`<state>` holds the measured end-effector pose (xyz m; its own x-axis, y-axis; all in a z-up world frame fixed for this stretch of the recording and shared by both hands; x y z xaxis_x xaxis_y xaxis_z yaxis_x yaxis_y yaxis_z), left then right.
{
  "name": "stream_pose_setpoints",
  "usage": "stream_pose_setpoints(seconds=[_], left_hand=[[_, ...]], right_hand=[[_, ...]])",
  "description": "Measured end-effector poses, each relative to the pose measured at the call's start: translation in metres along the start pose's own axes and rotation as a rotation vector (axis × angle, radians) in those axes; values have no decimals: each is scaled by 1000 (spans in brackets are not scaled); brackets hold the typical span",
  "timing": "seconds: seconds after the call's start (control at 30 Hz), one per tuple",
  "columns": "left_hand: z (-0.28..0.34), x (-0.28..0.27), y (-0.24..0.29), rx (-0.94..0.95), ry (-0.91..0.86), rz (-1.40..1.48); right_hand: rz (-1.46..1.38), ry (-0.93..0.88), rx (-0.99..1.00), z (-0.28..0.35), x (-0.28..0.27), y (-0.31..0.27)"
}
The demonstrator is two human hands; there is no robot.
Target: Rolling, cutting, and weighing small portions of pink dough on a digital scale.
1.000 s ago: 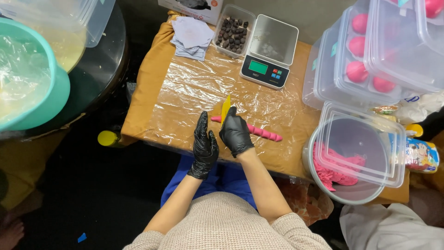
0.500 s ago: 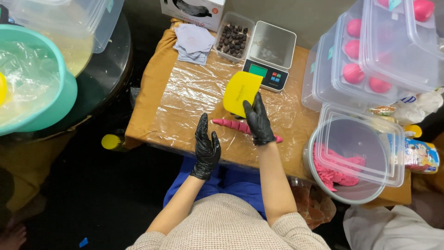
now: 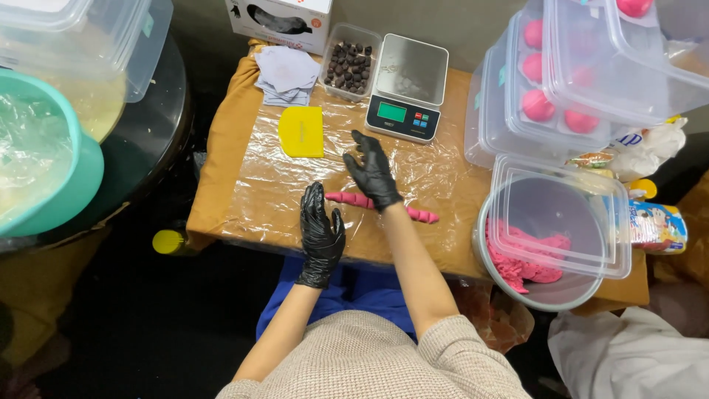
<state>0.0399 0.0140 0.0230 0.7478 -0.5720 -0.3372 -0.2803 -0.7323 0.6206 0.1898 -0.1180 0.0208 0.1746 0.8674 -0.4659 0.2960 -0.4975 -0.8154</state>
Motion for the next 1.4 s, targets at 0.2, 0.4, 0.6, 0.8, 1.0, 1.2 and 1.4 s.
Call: stream_pose_setpoints(seconds=[0.2, 0.4, 0.6, 0.8, 1.0, 1.2, 1.4], left_hand=[[6, 16, -19, 5, -194, -113], [8, 57, -50, 183, -509, -211], [-6, 66, -64, 145, -680, -9], [-33, 59, -47, -71, -833, -52], [-48, 37, -34, -86, -762, 259], [-57, 23, -30, 0, -654, 388], [-71, 7, -64, -154, -569, 224]], right_hand=[[187, -248, -41, 47, -101, 14], [290, -364, -124, 76, -79, -23], [485, -427, -156, 76, -52, -13], [296, -460, 13, 67, -49, -16], [376, -460, -160, 71, -53, -17], [381, -429, -209, 69, -56, -27], [249, -433, -210, 66, -65, -41]])
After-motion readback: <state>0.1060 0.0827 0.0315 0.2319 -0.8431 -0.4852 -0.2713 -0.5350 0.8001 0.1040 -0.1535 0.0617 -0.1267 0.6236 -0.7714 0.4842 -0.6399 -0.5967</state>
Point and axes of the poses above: each hand's wrist, its own z-axis away from the middle knuckle, its own x-axis out of the palm, y = z × x, the point moved 5 cm from there along -z, towards the middle knuckle, and after that the axes turned 7 degrees about y, right-handed, at the moved point
